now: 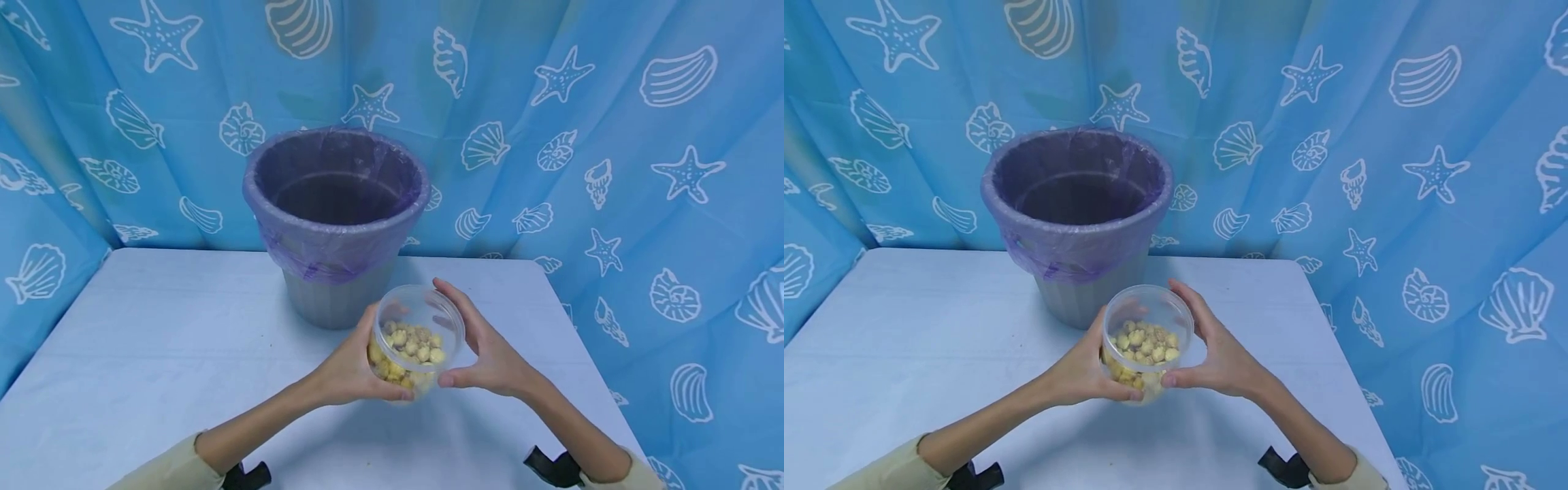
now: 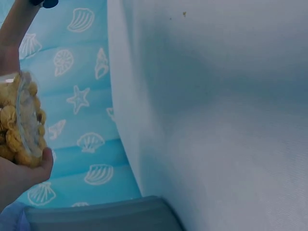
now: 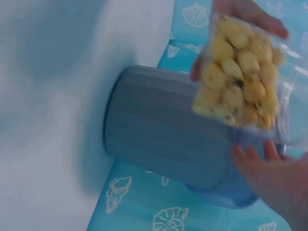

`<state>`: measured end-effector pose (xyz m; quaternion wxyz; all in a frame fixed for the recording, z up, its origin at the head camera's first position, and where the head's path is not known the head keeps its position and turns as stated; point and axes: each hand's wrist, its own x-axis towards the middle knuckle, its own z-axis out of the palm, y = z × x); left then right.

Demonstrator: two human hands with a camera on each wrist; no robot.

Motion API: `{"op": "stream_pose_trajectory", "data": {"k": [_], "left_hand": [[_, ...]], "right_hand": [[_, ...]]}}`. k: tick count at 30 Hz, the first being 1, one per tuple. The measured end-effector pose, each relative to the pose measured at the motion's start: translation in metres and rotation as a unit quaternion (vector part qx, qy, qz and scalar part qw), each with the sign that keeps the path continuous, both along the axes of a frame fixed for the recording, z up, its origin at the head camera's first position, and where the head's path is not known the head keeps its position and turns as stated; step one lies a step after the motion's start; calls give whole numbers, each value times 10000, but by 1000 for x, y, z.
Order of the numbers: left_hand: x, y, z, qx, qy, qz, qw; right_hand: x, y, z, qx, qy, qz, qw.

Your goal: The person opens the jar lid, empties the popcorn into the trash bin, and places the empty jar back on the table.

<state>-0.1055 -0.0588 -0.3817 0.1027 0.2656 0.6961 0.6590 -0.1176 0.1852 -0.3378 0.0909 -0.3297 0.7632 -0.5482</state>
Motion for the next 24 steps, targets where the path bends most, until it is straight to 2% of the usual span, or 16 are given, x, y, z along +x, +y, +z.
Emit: {"op": "stream_pose_trajectory", "data": {"k": [3, 5, 8, 11, 15, 18, 21, 24], "left_hand": [[-1, 3, 0, -25, -20, 386, 9992], [-2, 6, -1, -48, -1, 702, 9975], [-2, 11, -3, -89, 41, 1153, 9933], [-2, 14, -5, -2, 109, 1399, 9901], [-1, 18, -7, 44, 161, 1459, 9892], [0, 19, -7, 21, 131, 1428, 9897], [0, 17, -7, 42, 77, 1339, 9910], [1, 12, -7, 29, 21, 1201, 9928]], "right_hand": [[5, -7, -3, -94, 346, -660, 9972], [9, -13, -4, -184, 425, -1082, 9930], [16, -22, -6, -343, 372, -1473, 9878], [21, -31, -8, -334, 328, -1773, 9830], [23, -38, -9, -256, 265, -2125, 9765], [22, -39, -8, -213, 191, -2204, 9750], [21, -37, -7, -159, 159, -2058, 9783], [18, -32, -6, -129, 116, -1729, 9848]]}}
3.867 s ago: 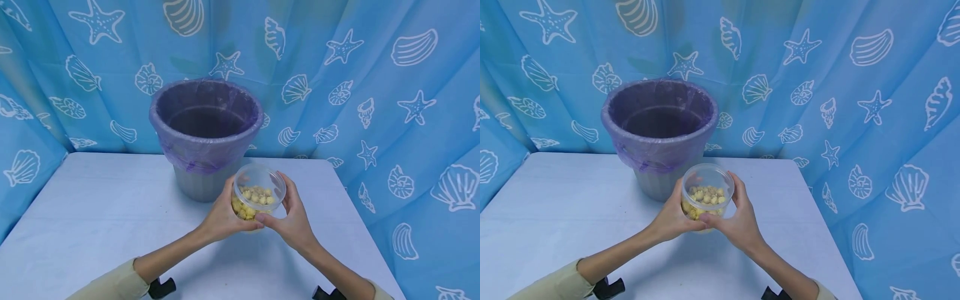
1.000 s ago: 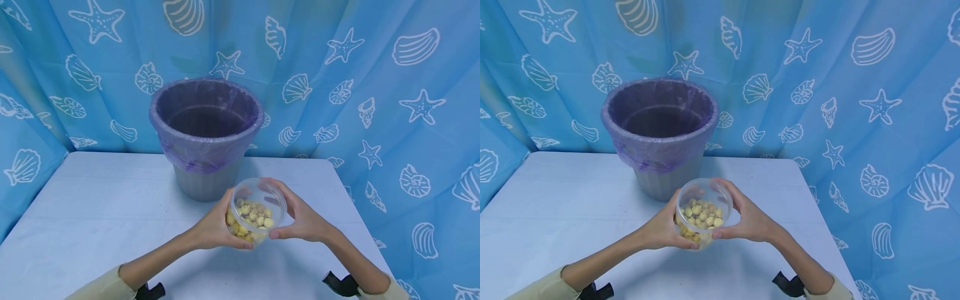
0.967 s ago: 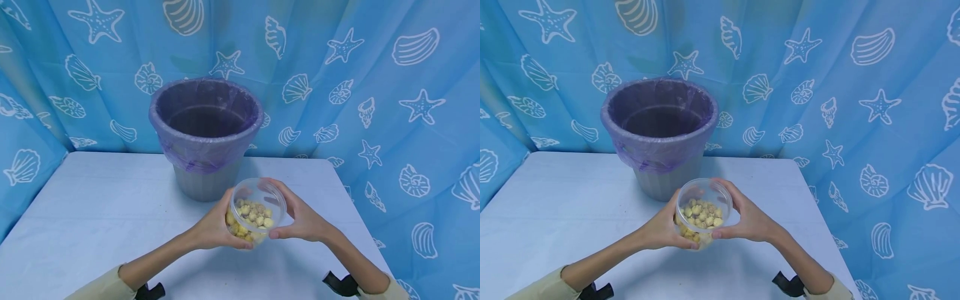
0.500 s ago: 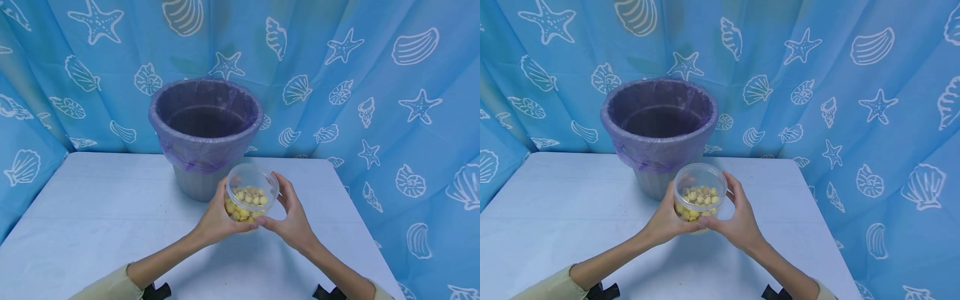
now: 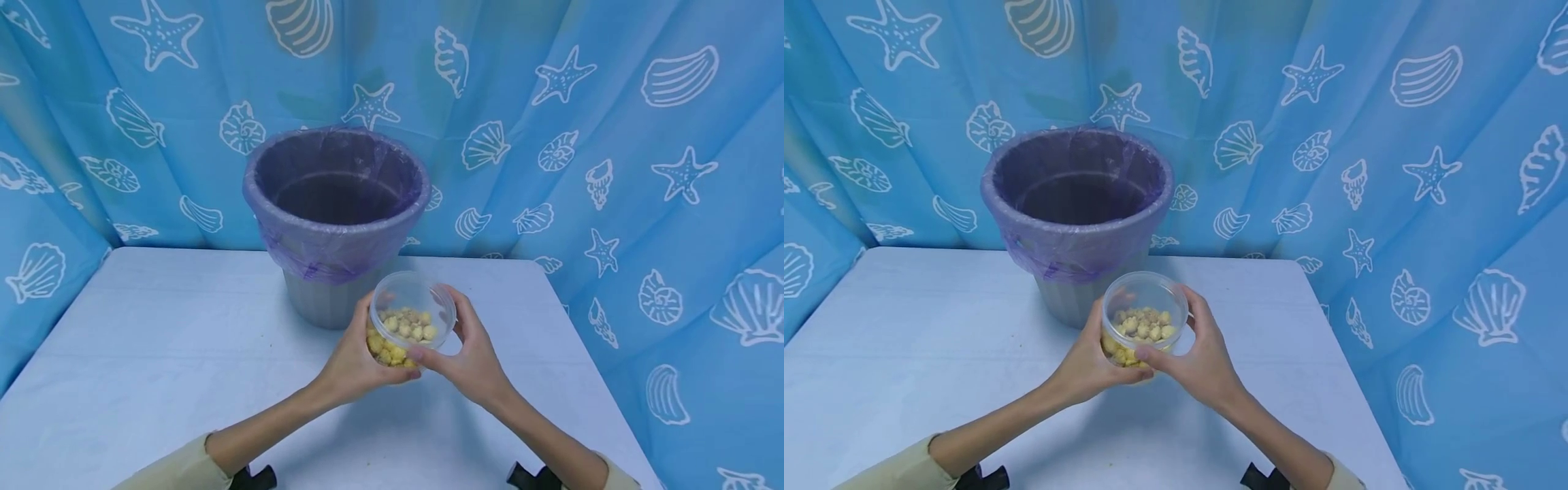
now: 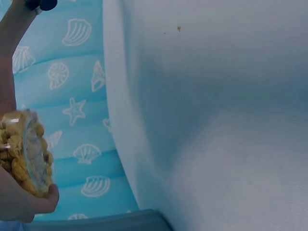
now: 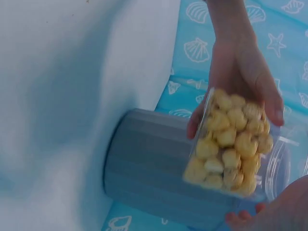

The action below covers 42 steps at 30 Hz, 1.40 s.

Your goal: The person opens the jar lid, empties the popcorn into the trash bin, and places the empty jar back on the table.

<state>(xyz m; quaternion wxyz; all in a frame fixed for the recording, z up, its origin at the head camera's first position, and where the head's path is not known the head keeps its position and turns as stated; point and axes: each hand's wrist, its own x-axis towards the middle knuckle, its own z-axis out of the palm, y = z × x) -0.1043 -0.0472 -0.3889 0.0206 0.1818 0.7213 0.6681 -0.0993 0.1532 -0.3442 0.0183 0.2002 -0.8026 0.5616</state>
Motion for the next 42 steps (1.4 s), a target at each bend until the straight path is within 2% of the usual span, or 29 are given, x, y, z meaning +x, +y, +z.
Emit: {"op": "stream_pose_trajectory", "data": {"k": [4, 8, 10, 13, 18, 21, 26, 29, 36, 42], "left_hand": [[2, -9, 0, -31, -69, -290, 9995], [4, -15, 1, 10, -61, -648, 9979], [5, -17, 2, 5, -23, -731, 9973], [5, -16, 2, 20, 17, -678, 9977], [3, -8, 1, 38, 122, -206, 9997], [2, -3, 0, 81, 223, -52, 9997], [4, 3, -2, 70, 298, -88, 9995], [4, 2, -1, 60, 245, -165, 9995], [3, -5, 0, 76, 57, -640, 9979], [2, -8, 0, 50, -85, -902, 9959]], "right_hand": [[-5, 8, 0, -48, -38, 725, 9974], [-13, 16, 3, -70, -68, 1474, 9890], [-14, 19, 3, -56, -85, 1614, 9868], [-12, 18, 2, -101, 56, 1404, 9900], [0, 6, -2, -145, 294, 369, 9988], [7, -2, -2, -158, 68, -23, 9998], [11, -11, -1, -297, -243, -306, 9988], [10, -10, -1, -323, -238, -252, 9989], [4, 1, -5, -479, -63, 501, 9976], [-3, 8, -8, -660, 65, 802, 9946]]}}
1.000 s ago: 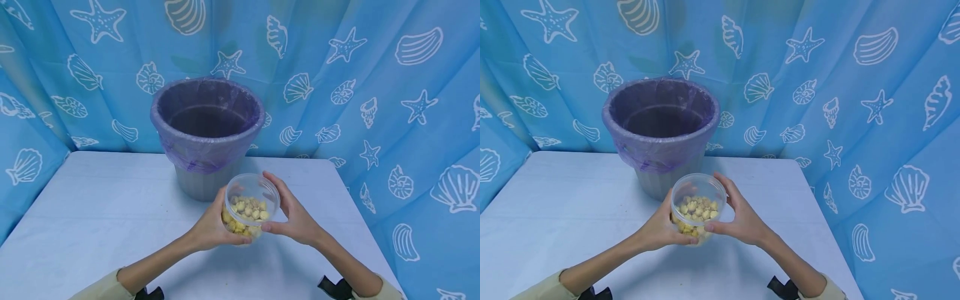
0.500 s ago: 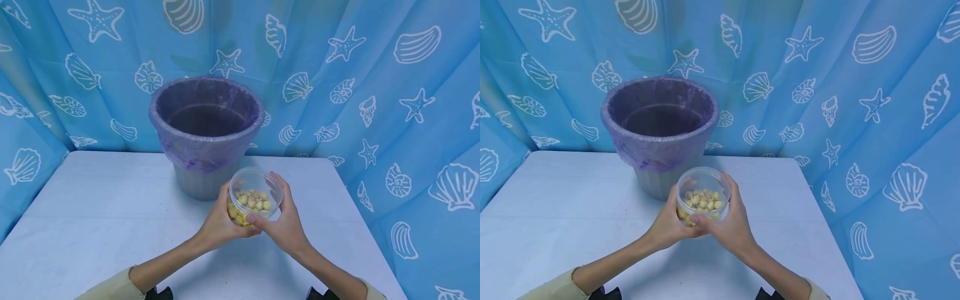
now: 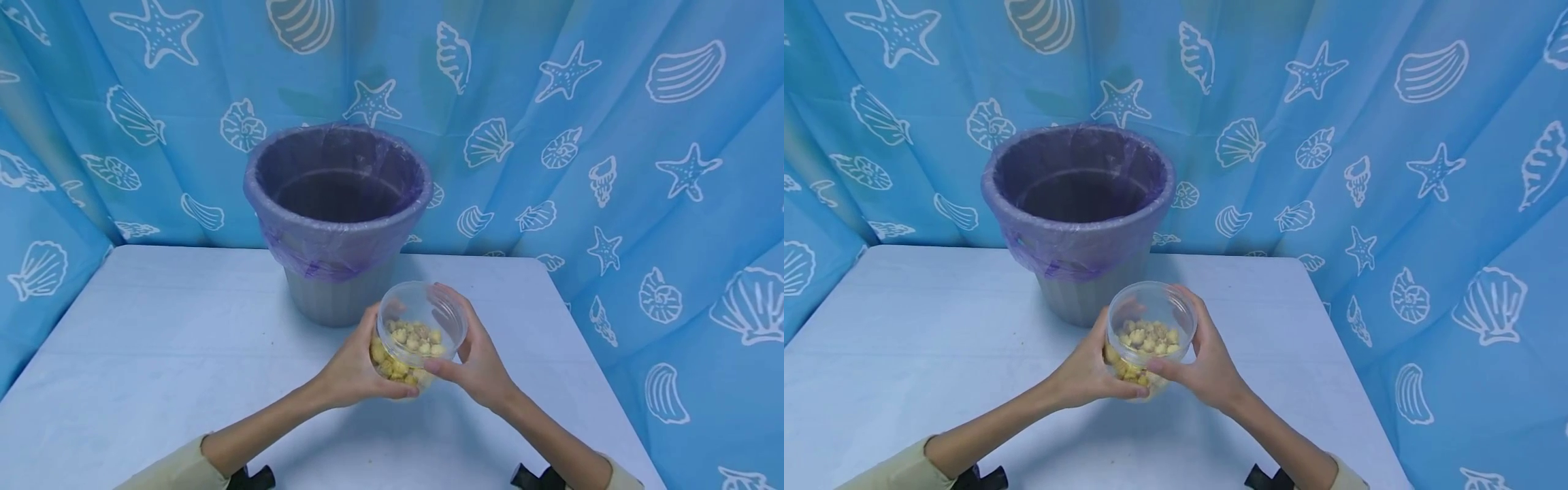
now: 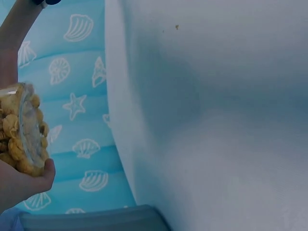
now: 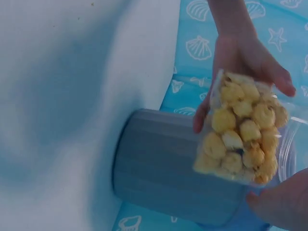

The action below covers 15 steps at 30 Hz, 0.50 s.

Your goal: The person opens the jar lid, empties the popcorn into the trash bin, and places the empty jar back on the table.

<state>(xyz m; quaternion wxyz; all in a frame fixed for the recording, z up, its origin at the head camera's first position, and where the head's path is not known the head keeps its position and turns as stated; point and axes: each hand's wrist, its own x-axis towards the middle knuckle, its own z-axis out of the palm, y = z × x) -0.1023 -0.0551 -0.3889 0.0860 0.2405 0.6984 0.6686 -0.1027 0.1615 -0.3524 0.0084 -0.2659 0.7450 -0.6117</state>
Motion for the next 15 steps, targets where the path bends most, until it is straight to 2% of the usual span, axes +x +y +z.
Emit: {"op": "stream_pose_trajectory", "data": {"k": [4, 10, 15], "left_hand": [[1, -3, -2, -118, -105, -26, 9999], [2, -10, -4, -290, 209, 157, 9992], [3, -17, -8, -230, 348, 265, 9988]], "right_hand": [[-5, 5, 0, -277, 76, -77, 9996], [-13, 21, -1, -577, 99, -421, 9974], [-18, 40, -15, -402, -6, -884, 9953]]}}
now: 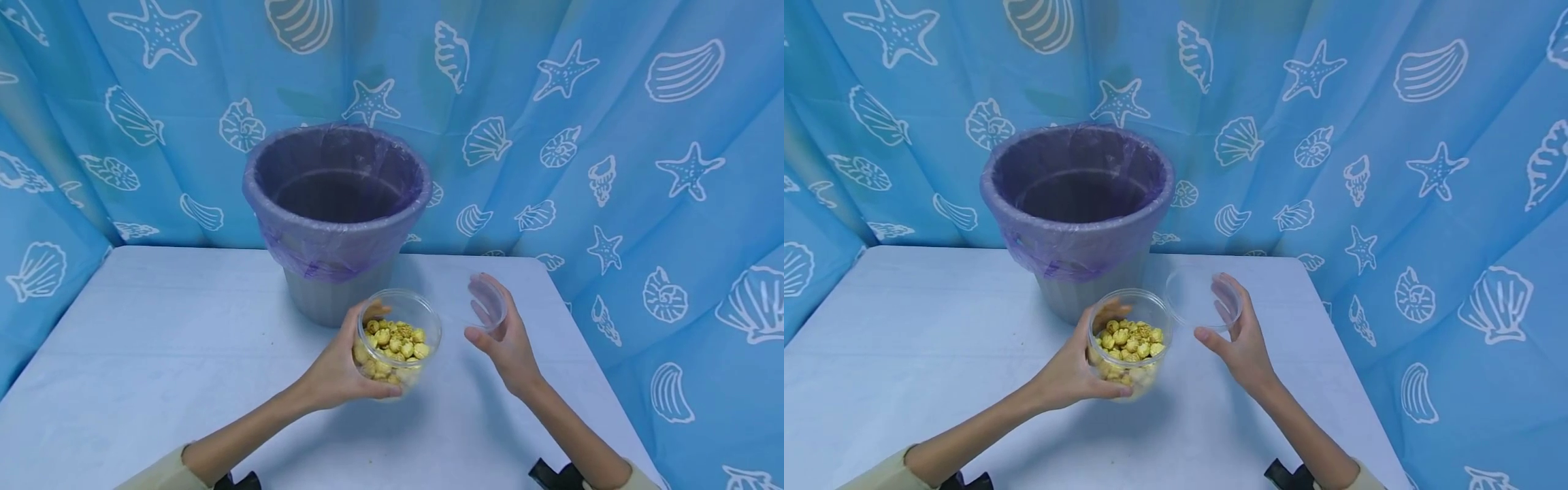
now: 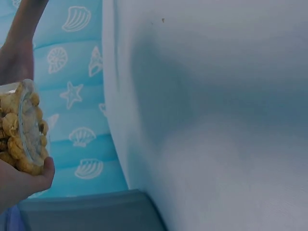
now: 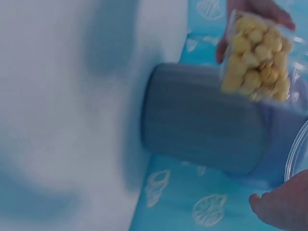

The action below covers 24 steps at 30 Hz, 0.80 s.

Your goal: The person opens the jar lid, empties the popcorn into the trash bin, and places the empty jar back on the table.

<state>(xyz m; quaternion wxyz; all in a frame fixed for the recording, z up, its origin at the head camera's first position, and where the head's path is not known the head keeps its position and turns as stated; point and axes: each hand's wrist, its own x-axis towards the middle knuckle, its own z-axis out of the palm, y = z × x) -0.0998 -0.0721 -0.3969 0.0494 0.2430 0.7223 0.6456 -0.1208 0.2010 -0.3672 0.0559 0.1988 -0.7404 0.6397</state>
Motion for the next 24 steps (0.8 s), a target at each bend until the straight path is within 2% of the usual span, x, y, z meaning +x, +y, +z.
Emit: {"op": "stream_pose_trajectory", "data": {"k": [6, 11, 17, 24], "left_hand": [[3, -9, -2, 10, -2, 155, 9999], [4, -16, -3, 2, -6, 238, 9997], [7, -21, -4, -97, -81, 347, 9993], [9, -24, -8, -123, -108, 431, 9989]], "right_hand": [[-3, 18, -23, 398, -292, -316, 9983], [-4, 29, -49, 966, -657, -501, 9919], [-4, 38, -81, 2044, -1133, -875, 9684], [-6, 41, -94, 2865, -1543, -1004, 9402]]}}
